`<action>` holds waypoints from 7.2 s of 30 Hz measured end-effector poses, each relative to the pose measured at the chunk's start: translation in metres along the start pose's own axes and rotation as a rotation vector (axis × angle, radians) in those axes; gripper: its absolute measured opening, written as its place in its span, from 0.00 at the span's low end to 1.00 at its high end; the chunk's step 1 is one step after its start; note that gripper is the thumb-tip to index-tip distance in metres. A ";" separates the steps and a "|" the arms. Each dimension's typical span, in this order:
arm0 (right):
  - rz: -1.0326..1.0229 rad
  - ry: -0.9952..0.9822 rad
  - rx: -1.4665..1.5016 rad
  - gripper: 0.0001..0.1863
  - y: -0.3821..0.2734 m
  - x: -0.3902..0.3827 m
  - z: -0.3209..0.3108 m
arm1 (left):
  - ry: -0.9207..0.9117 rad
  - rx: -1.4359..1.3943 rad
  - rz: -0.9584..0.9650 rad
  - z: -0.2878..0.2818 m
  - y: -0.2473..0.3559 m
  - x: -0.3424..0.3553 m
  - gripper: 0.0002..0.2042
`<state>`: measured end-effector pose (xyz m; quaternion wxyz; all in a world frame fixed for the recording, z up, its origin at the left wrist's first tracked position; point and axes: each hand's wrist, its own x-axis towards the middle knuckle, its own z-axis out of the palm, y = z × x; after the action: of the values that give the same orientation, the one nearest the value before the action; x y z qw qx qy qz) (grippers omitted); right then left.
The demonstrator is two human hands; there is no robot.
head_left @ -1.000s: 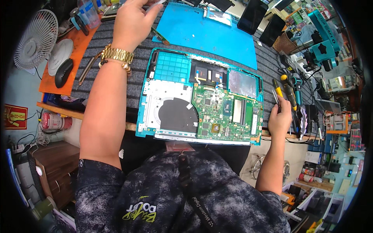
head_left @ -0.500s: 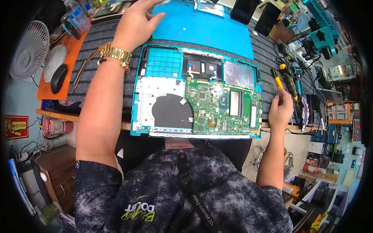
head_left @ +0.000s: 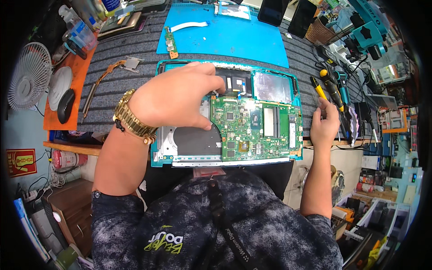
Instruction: The person removes a circuit board from a laptop casing, wipes a chip on the board with a cloth, and then uses tweezers to detach ribbon cables from another part of the device.
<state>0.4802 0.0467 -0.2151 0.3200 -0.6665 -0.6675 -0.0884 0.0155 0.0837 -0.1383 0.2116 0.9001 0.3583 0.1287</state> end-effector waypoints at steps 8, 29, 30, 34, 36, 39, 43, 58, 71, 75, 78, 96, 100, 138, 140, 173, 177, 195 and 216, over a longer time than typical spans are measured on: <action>-0.099 0.117 0.073 0.22 -0.018 0.001 -0.007 | 0.017 0.021 0.013 -0.002 0.003 0.004 0.29; -0.473 -0.862 0.239 0.73 -0.115 0.035 -0.068 | 0.058 0.053 0.058 0.000 0.002 0.003 0.22; -0.471 -0.867 0.246 0.73 -0.115 0.035 -0.068 | 0.061 0.045 0.059 -0.001 0.001 0.003 0.22; -0.471 -0.882 0.230 0.75 -0.117 0.036 -0.070 | 0.063 0.036 0.072 -0.002 0.000 0.003 0.22; -0.472 -0.890 0.237 0.75 -0.118 0.036 -0.071 | 0.105 0.022 0.110 -0.002 0.001 0.003 0.19; -0.480 -0.894 0.254 0.76 -0.119 0.036 -0.071 | 0.117 0.003 0.116 -0.004 0.001 0.002 0.18; -0.488 -0.917 0.243 0.77 -0.121 0.039 -0.071 | 0.087 0.007 0.109 -0.004 0.000 0.003 0.23; -0.556 -0.911 0.297 0.77 -0.132 0.041 -0.065 | 0.157 -0.062 0.172 -0.008 -0.003 0.001 0.19; -0.546 -0.877 0.354 0.75 -0.125 0.039 -0.067 | 0.202 -0.155 0.246 -0.009 -0.007 0.004 0.20; -0.551 -0.872 0.387 0.75 -0.121 0.040 -0.065 | 0.229 -0.168 0.274 -0.010 -0.008 0.005 0.21; -0.548 -0.868 0.396 0.76 -0.118 0.039 -0.064 | 0.247 -0.202 0.292 -0.009 -0.008 0.006 0.22; -0.530 -0.838 0.466 0.78 -0.102 0.038 -0.059 | 0.215 -0.091 0.184 0.003 -0.019 0.008 0.26; -0.539 -0.840 0.498 0.78 -0.104 0.040 -0.060 | 0.201 -0.081 0.159 0.006 -0.022 0.012 0.20; -0.257 -0.703 0.283 0.73 -0.040 0.136 -0.028 | 0.361 -0.053 0.220 0.021 -0.018 0.026 0.06; -0.275 -0.707 0.287 0.73 -0.038 0.140 -0.020 | 0.366 -0.052 0.220 0.022 -0.018 0.026 0.06; -0.390 -0.440 0.264 0.27 -0.108 0.102 -0.025 | 0.318 -0.242 -0.005 0.032 -0.013 0.033 0.16; -0.532 -0.557 0.422 0.13 -0.167 0.046 -0.010 | 0.331 -0.250 -0.057 0.034 -0.014 0.034 0.16; -0.611 -0.498 0.344 0.05 -0.209 0.038 0.036 | 0.421 -0.157 -0.065 0.045 -0.030 0.040 0.13; -0.589 -0.511 0.387 0.08 -0.211 0.041 0.036 | 0.350 -0.092 -0.125 0.039 -0.027 0.041 0.09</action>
<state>0.2738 0.0796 -0.1557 0.2247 -0.3759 -0.8912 0.1185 0.0436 0.1183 -0.1822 0.1947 0.8295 0.4384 0.2860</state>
